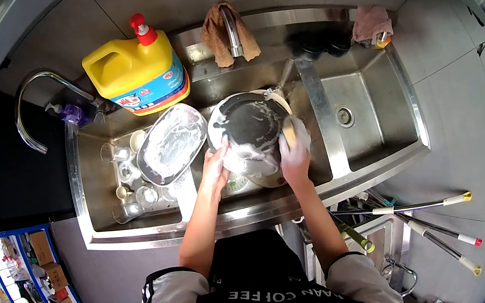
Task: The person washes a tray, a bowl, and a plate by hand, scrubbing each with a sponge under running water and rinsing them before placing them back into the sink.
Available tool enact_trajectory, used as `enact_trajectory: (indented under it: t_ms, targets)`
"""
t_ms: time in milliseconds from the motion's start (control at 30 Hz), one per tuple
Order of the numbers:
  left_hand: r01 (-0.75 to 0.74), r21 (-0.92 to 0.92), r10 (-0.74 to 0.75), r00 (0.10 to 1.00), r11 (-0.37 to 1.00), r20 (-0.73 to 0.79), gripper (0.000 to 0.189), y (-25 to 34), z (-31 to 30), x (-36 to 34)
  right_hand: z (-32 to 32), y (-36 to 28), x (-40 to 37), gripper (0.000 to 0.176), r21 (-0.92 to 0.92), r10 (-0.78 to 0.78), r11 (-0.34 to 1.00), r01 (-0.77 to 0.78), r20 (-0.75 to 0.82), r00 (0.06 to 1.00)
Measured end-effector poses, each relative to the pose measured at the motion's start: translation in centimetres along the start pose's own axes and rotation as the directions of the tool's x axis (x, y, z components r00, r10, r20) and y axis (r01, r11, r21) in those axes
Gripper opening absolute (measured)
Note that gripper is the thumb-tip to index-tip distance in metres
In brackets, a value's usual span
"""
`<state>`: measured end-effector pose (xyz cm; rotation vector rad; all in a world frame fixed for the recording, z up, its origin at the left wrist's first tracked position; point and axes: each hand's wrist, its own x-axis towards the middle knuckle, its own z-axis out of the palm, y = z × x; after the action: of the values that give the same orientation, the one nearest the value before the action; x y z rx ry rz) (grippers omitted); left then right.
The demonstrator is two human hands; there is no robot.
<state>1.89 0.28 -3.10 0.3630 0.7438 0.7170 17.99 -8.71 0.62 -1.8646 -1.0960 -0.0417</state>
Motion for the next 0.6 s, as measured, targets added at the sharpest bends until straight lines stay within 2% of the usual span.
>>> enact_trajectory:
  t_ms: [67,100,133,167,200,233,267,333,367,400,433,467,533,567,600]
  targets:
    - [-0.027,0.053,0.025,0.999,0.998,0.040,0.028,0.1,0.8,-1.1,1.1,0.2,1.8,0.038,-0.034,-0.001,0.999,0.005,0.107,0.994]
    - [-0.064,0.217,0.043,0.994,0.974,0.101,0.028,0.2,1.2,-1.6,3.2,2.9,1.2,0.034,-0.263,-0.209,0.938,0.225,0.090,0.974]
    - [-0.108,0.371,0.051,0.986,0.922,0.161,0.029,0.1,1.5,-1.9,3.0,2.4,1.3,0.034,-0.262,-0.209,0.938,0.225,0.090,0.974]
    - [-0.123,0.361,0.073,0.986,0.924,0.149,0.032,-0.2,1.8,-1.8,3.0,1.6,1.2,0.032,-0.287,-0.137,0.930,0.230,0.311,0.941]
    - [-0.124,0.363,0.075,0.986,0.924,0.147,0.032,-0.2,1.6,-1.8,3.1,0.7,1.0,0.030,-0.310,-0.052,0.920,0.241,0.512,0.857]
    - [-0.120,0.360,0.074,0.988,0.925,0.138,0.034,-0.1,1.5,-1.5,2.8,-1.4,0.8,0.027,-0.154,-0.311,0.919,0.363,0.282,0.908]
    - [-0.115,0.353,0.074,0.989,0.928,0.129,0.036,0.2,1.8,-1.5,4.0,-1.3,0.2,0.025,0.021,-0.404,0.914,0.404,0.097,0.909]
    - [-0.067,0.353,0.009,0.987,0.933,0.163,0.041,1.3,1.9,-2.5,4.1,-0.2,0.4,0.023,0.277,-0.445,0.860,0.429,-0.005,0.895]
    - [-0.072,0.410,-0.004,0.984,0.909,0.180,0.039,1.2,1.6,-2.7,3.8,0.5,1.2,0.020,0.030,-0.437,0.899,0.436,0.024,0.899]
    - [-0.069,0.467,-0.024,0.982,0.881,0.190,0.038,0.9,1.1,-3.1,3.2,1.3,2.1,0.019,-0.218,-0.417,0.882,0.418,0.052,0.907]
    - [-0.036,0.496,-0.069,0.979,0.868,0.192,0.033,0.5,1.0,-3.2,4.0,1.8,2.9,0.015,-0.240,-0.362,0.897,0.371,0.083,0.929]
    - [-0.085,0.540,-0.030,0.979,0.837,0.201,0.029,0.3,1.3,-3.3,4.4,1.9,2.6,0.016,-0.122,-0.171,0.974,0.192,0.168,0.971]
    - [-0.069,0.517,-0.033,0.982,0.853,0.186,0.025,0.1,1.3,-2.6,5.1,0.6,1.2,0.017,-0.047,-0.067,0.994,0.095,0.413,0.908]
    - [-0.054,0.505,-0.037,0.985,0.861,0.168,0.026,-0.3,0.8,-2.4,5.9,-1.1,1.5,0.017,0.177,-0.421,0.895,0.410,0.033,0.906]
    - [-0.042,0.492,-0.038,0.988,0.870,0.151,0.027,-0.5,0.5,-2.3,5.2,-3.2,0.5,0.019,-0.023,-0.411,0.911,0.413,0.062,0.910]
